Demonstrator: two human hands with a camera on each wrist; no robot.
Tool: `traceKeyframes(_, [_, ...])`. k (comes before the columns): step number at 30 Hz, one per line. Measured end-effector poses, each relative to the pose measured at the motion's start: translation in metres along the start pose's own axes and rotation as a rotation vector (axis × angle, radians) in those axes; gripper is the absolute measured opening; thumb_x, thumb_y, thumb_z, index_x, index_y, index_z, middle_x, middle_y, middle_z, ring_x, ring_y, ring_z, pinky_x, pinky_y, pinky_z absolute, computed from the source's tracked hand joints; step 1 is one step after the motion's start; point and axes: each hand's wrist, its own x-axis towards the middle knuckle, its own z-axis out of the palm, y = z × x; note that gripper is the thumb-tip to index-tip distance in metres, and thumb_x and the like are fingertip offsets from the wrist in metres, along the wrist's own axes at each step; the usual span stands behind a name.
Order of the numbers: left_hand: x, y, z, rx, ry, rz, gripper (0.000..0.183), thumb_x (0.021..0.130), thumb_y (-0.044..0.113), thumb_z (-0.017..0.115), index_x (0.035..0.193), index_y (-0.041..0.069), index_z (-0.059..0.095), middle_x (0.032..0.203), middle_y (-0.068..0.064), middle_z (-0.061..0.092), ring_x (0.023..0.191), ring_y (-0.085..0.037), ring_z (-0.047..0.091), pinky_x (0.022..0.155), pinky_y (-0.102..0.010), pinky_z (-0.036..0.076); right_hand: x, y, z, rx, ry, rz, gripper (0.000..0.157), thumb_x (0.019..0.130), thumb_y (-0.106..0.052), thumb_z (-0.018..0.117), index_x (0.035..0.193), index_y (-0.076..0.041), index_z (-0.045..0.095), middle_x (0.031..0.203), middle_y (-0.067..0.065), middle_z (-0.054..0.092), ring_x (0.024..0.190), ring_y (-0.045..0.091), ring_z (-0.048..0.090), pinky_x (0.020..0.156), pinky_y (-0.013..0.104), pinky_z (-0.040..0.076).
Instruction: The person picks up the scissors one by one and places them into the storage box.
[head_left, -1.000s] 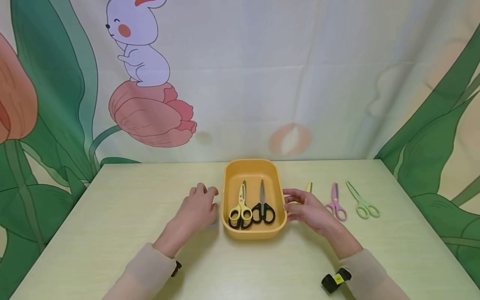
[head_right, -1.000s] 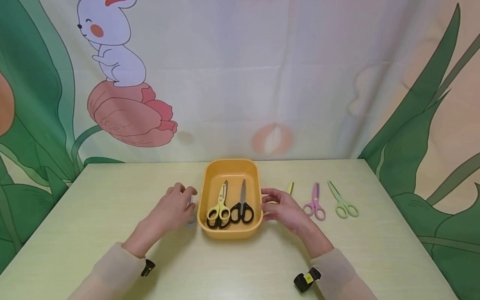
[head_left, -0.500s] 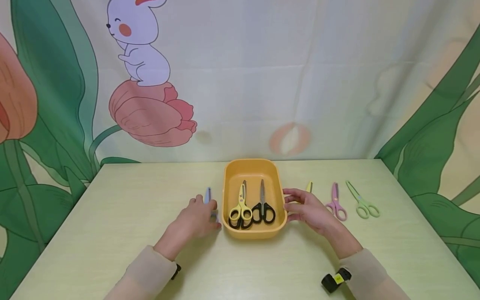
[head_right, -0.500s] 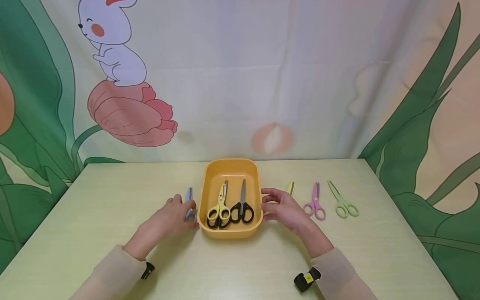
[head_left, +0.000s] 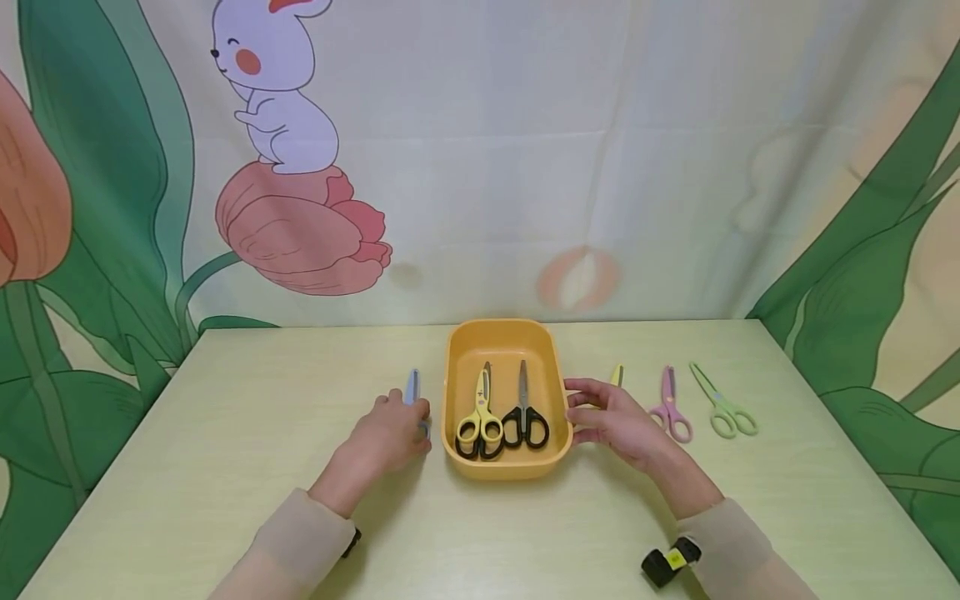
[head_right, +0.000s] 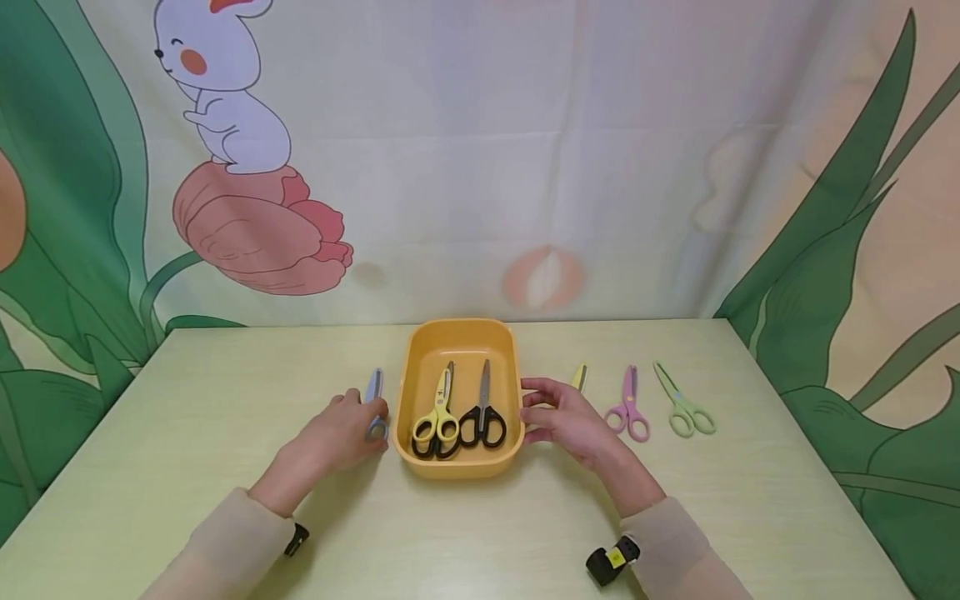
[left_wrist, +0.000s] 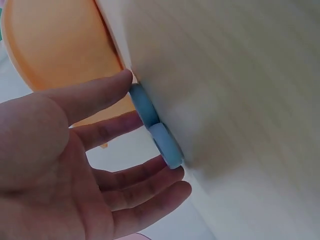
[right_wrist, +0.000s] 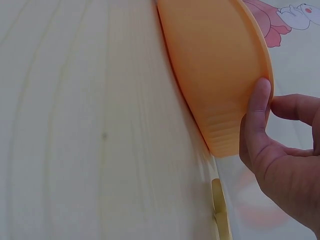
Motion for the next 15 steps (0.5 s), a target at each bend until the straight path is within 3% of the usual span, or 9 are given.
traceKeyframes(8, [0.0031,0.0009,0.0030,0.025,0.013,0.020,0.027,0.090,0.020,0.081,0.109,0.009,0.066,0.099,-0.021,0.055,0.093,-0.035,0.056,0.070,-0.047,0.054,-0.0005,-0.0014,0.0007,-0.003,0.002,0.000,0.059,0.097,0.004,0.059,0.150,0.011,0.036,0.123,0.022,0.048,0.093,0.021,0.061,0.079,0.035,0.059])
traceKeyframes(15, [0.0077,0.0010,0.0040,0.031,0.000,0.005,0.016,0.090,0.017,0.073,0.100,0.009,0.063,0.096,-0.020,0.053,0.091,-0.033,0.054,0.069,-0.047,0.052,-0.0006,-0.0010,0.0001,-0.003,0.000,-0.001,0.058,0.097,0.004,0.059,0.150,0.012,0.036,0.123,0.022,0.048,0.093,0.021,0.060,0.079,0.035,0.059])
